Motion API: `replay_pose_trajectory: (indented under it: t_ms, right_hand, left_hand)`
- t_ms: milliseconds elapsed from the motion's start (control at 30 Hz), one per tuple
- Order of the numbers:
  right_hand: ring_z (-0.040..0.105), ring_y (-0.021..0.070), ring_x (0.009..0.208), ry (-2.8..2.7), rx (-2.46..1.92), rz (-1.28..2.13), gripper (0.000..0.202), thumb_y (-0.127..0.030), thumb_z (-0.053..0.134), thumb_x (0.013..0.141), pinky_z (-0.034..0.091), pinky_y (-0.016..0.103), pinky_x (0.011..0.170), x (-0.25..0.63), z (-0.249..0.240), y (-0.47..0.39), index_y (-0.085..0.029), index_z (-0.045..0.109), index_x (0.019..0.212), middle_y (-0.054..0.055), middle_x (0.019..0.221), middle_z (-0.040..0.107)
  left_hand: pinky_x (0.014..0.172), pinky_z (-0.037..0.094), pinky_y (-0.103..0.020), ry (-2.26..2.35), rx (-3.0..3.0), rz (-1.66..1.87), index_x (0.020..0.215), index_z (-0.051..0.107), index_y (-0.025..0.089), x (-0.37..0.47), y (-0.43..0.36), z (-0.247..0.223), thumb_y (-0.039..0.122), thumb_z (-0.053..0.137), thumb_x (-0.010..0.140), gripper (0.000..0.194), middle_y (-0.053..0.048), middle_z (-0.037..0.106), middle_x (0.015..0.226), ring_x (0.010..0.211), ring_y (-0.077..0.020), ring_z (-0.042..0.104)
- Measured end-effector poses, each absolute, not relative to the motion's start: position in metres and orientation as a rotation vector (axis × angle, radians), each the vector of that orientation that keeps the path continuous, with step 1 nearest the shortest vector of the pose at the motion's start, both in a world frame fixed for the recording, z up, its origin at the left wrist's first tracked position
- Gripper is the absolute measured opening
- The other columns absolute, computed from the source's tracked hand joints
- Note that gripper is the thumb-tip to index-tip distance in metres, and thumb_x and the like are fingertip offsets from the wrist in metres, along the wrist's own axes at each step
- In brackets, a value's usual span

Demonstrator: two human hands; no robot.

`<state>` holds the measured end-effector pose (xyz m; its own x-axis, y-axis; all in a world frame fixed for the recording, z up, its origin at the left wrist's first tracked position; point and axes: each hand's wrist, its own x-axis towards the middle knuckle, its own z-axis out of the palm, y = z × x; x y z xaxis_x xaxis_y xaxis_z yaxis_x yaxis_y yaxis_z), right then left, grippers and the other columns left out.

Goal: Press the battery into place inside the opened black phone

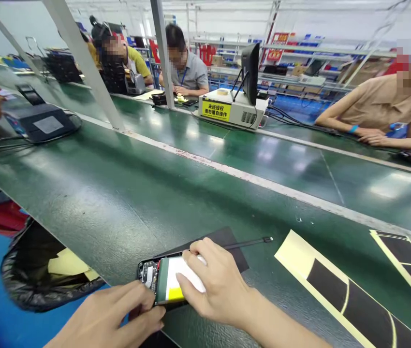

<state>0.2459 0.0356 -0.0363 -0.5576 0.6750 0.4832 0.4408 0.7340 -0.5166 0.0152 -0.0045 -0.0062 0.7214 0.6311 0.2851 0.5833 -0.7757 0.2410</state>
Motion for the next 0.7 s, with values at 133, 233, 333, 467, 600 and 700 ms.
replay_pose_trajectory:
  t_ms: [133, 233, 333, 467, 600, 700]
  right_hand:
    - [0.05, 0.0253, 0.08, -2.199, -0.883, 0.408, 0.019, -0.02, 0.046, 0.1, 0.043, 0.037, 0.065, 0.241, -0.037, 0.03, -0.009, 0.057, 0.111, 0.012, 0.096, 0.053]
    - [0.05, 0.0256, 0.08, -2.177, -0.918, 0.393, 0.019, -0.019, 0.045, 0.1, 0.043, 0.038, 0.065, 0.236, -0.038, 0.027, -0.008, 0.058, 0.11, 0.012, 0.094, 0.053]
    - [0.05, 0.0255, 0.079, -2.165, -0.921, 0.377, 0.02, -0.018, 0.045, 0.1, 0.043, 0.038, 0.064, 0.233, -0.038, 0.026, -0.008, 0.059, 0.109, 0.011, 0.093, 0.053]
    - [0.05, 0.0256, 0.081, -2.156, -0.923, 0.381, 0.02, -0.019, 0.045, 0.1, 0.043, 0.038, 0.066, 0.233, -0.039, 0.026, -0.008, 0.06, 0.107, 0.011, 0.094, 0.053]
    - [0.05, 0.0246, 0.08, -2.143, -0.932, 0.381, 0.021, -0.021, 0.045, 0.101, 0.042, 0.038, 0.066, 0.234, -0.041, 0.026, -0.009, 0.061, 0.105, 0.011, 0.094, 0.053]
    - [0.049, 0.0245, 0.08, -2.146, -0.938, 0.39, 0.022, -0.022, 0.045, 0.101, 0.042, 0.038, 0.066, 0.234, -0.042, 0.026, -0.008, 0.062, 0.105, 0.011, 0.093, 0.053]
  left_hand:
    - [0.047, 0.035, -0.027, 1.029, 2.736, 0.564, 0.078, 0.06, 0.021, 0.014, 0.002, 0.0, 0.015, 0.043, 0.099, 0.028, 0.002, 0.051, 0.074, 0.056, -0.0131, 0.048]
    - [0.048, 0.035, -0.026, 1.019, 2.653, 0.658, 0.077, 0.06, 0.021, 0.016, 0.001, -0.005, 0.011, 0.049, 0.095, 0.023, 0.001, 0.049, 0.074, 0.058, -0.0123, 0.046]
    - [0.049, 0.037, -0.026, 1.061, 2.651, 0.649, 0.076, 0.06, 0.02, 0.023, -0.004, -0.01, 0.01, 0.048, 0.095, 0.024, 0.002, 0.05, 0.072, 0.059, -0.0127, 0.046]
    - [0.043, 0.033, -0.029, 0.966, 2.889, 0.552, 0.068, 0.055, 0.018, 0.039, -0.007, -0.01, 0.009, 0.033, 0.099, 0.039, 0.002, 0.05, 0.067, 0.053, -0.0134, 0.043]
    - [0.044, 0.04, -0.027, 0.961, 2.88, 0.662, 0.075, 0.061, 0.019, 0.046, -0.013, -0.01, 0.012, 0.031, 0.101, 0.041, 0.002, 0.053, 0.066, 0.053, -0.0128, 0.048]
    - [0.051, 0.047, -0.022, 1.06, 2.612, 0.936, 0.094, 0.067, 0.021, 0.037, -0.023, -0.016, 0.021, 0.053, 0.098, 0.015, 0.002, 0.056, 0.076, 0.06, -0.0104, 0.053]
